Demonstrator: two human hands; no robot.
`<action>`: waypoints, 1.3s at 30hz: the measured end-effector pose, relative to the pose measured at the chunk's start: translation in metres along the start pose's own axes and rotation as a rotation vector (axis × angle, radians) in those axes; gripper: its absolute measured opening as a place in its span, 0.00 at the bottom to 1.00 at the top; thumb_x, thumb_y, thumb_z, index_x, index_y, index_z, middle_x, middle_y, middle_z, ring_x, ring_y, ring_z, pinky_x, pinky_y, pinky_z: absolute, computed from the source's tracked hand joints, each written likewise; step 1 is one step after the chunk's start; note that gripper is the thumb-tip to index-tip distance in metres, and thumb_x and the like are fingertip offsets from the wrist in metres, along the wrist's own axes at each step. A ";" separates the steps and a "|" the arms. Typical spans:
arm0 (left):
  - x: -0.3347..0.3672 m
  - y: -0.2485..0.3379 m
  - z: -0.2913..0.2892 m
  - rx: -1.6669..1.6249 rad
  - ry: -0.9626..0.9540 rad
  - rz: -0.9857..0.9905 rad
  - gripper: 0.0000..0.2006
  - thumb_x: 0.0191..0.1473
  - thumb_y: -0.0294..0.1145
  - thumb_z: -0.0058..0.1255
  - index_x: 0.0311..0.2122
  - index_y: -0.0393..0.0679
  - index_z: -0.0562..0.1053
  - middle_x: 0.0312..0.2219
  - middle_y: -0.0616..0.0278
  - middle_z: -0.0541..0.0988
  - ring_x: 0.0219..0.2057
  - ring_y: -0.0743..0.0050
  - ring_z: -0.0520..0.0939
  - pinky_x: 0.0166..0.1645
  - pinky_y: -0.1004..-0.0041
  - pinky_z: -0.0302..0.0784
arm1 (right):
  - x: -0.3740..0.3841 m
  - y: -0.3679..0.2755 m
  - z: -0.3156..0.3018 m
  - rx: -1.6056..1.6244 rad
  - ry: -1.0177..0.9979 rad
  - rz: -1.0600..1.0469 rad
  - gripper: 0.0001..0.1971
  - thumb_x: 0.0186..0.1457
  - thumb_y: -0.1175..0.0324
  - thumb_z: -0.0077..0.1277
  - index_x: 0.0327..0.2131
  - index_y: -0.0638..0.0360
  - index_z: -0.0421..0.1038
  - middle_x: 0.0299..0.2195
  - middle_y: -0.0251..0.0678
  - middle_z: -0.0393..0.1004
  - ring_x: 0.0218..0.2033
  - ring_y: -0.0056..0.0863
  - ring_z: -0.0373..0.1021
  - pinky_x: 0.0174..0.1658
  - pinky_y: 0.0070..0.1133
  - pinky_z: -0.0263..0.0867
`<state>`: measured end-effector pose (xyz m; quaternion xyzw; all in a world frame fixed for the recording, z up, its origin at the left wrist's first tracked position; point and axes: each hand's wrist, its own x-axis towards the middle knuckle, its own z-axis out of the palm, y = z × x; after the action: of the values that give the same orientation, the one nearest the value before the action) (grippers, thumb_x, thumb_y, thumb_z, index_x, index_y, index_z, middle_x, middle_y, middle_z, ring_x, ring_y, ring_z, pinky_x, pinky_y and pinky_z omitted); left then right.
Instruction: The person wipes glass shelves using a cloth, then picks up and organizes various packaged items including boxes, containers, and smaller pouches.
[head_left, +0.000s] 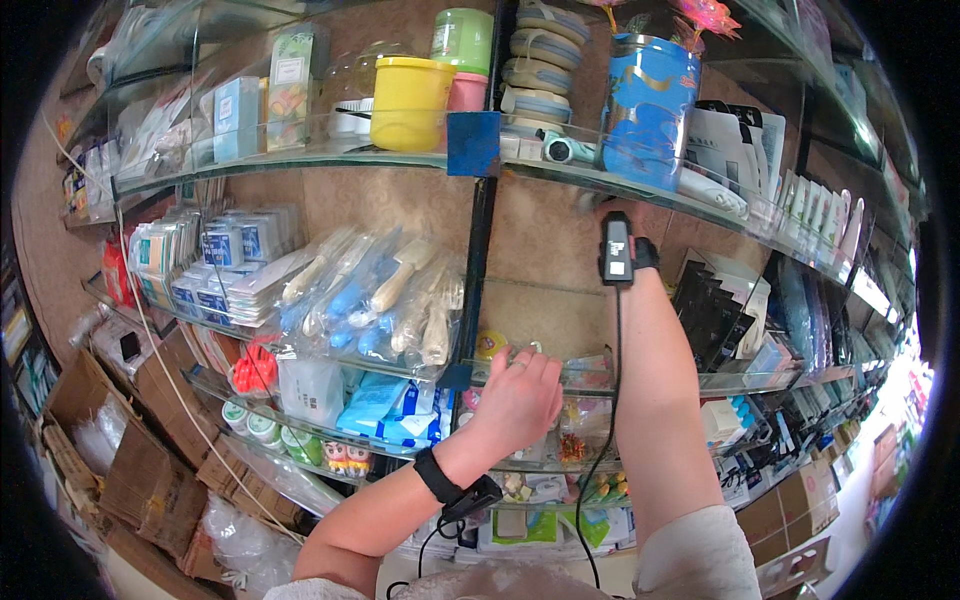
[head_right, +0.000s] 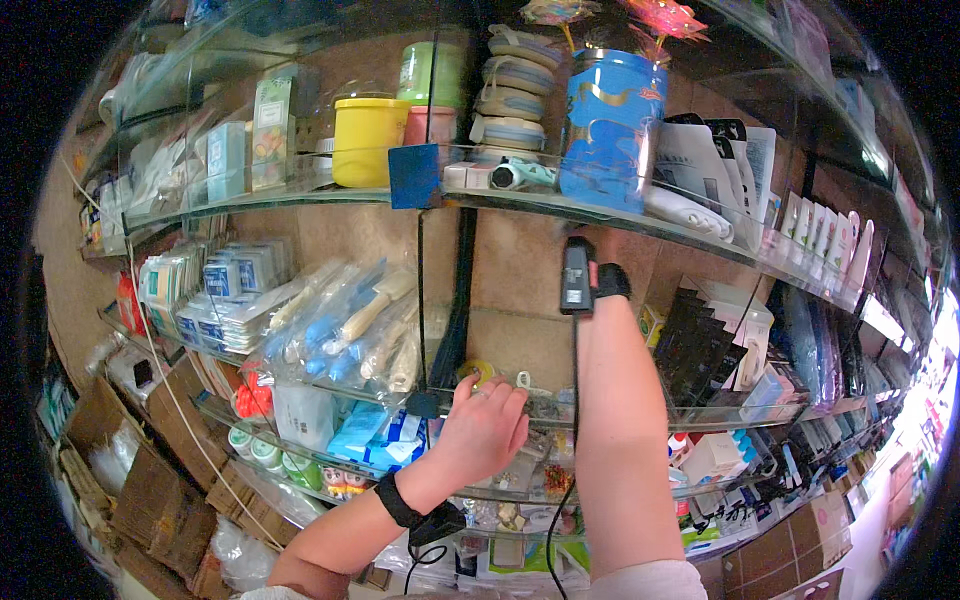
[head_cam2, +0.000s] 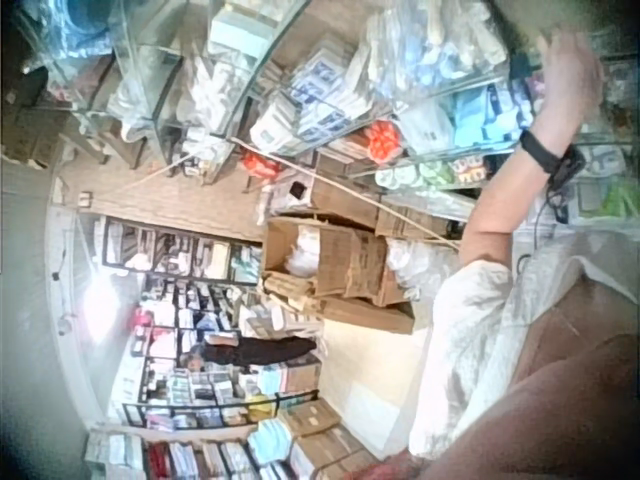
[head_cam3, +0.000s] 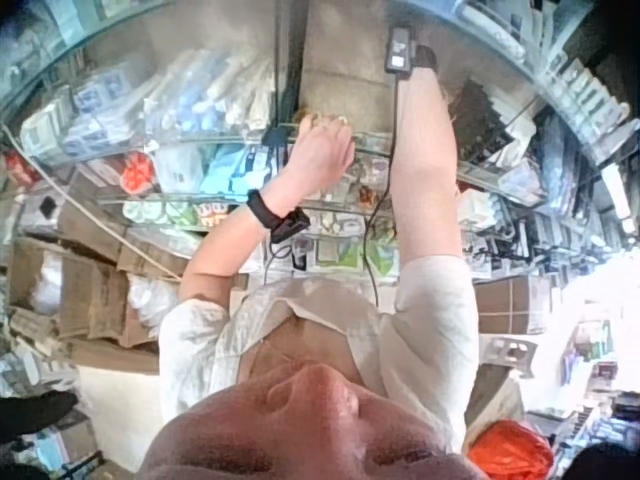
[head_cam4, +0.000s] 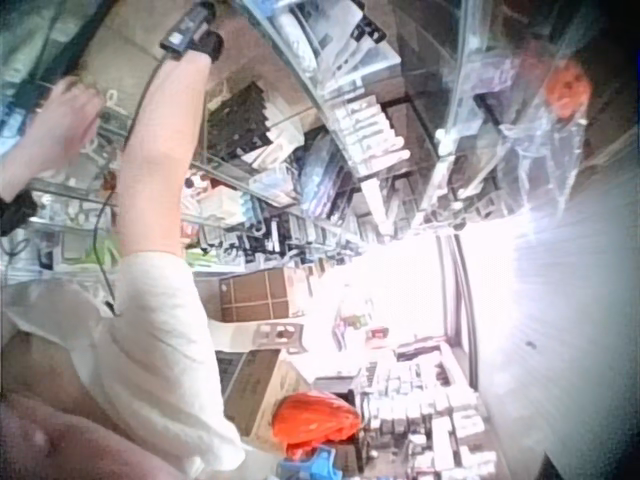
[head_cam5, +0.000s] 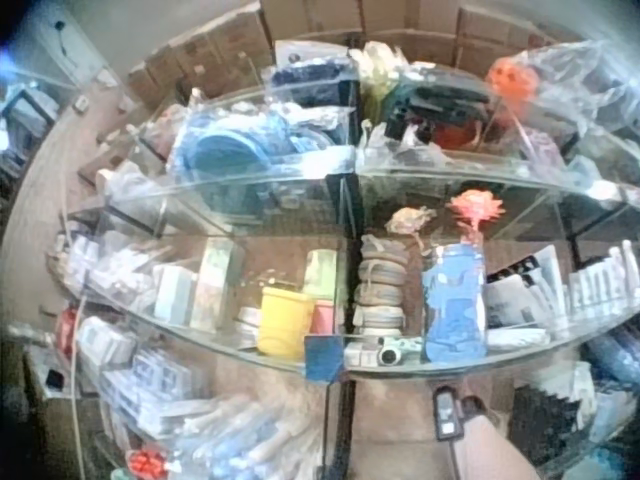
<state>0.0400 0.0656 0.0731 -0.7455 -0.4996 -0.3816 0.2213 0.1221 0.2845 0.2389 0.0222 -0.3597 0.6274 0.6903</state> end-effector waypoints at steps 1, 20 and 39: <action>-0.002 -0.002 -0.001 0.001 -0.006 -0.020 0.12 0.45 0.31 0.46 0.36 0.38 0.68 0.30 0.55 0.72 0.39 0.58 0.73 0.50 0.56 0.58 | 0.002 0.014 0.008 -0.042 -0.040 0.007 0.15 0.52 0.74 0.35 0.44 0.60 0.64 0.46 0.42 0.64 0.49 0.37 0.59 0.51 0.28 0.56; -0.005 -0.007 -0.001 0.072 0.017 -0.024 0.10 0.44 0.31 0.46 0.33 0.38 0.69 0.30 0.54 0.73 0.37 0.59 0.73 0.49 0.55 0.59 | -0.057 0.091 0.072 -0.007 -0.106 0.568 0.10 0.55 0.65 0.36 0.28 0.58 0.67 0.24 0.40 0.69 0.23 0.37 0.66 0.24 0.35 0.63; -0.002 -0.004 -0.005 0.042 0.040 0.059 0.11 0.45 0.28 0.46 0.36 0.37 0.68 0.29 0.52 0.72 0.36 0.56 0.72 0.47 0.57 0.61 | -0.057 -0.089 -0.037 0.002 0.243 0.103 0.11 0.55 0.66 0.35 0.37 0.60 0.65 0.35 0.40 0.71 0.39 0.36 0.69 0.45 0.35 0.65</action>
<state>0.0346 0.0626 0.0740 -0.7473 -0.4807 -0.3792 0.2582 0.2204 0.2354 0.2193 -0.0716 -0.2734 0.6605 0.6956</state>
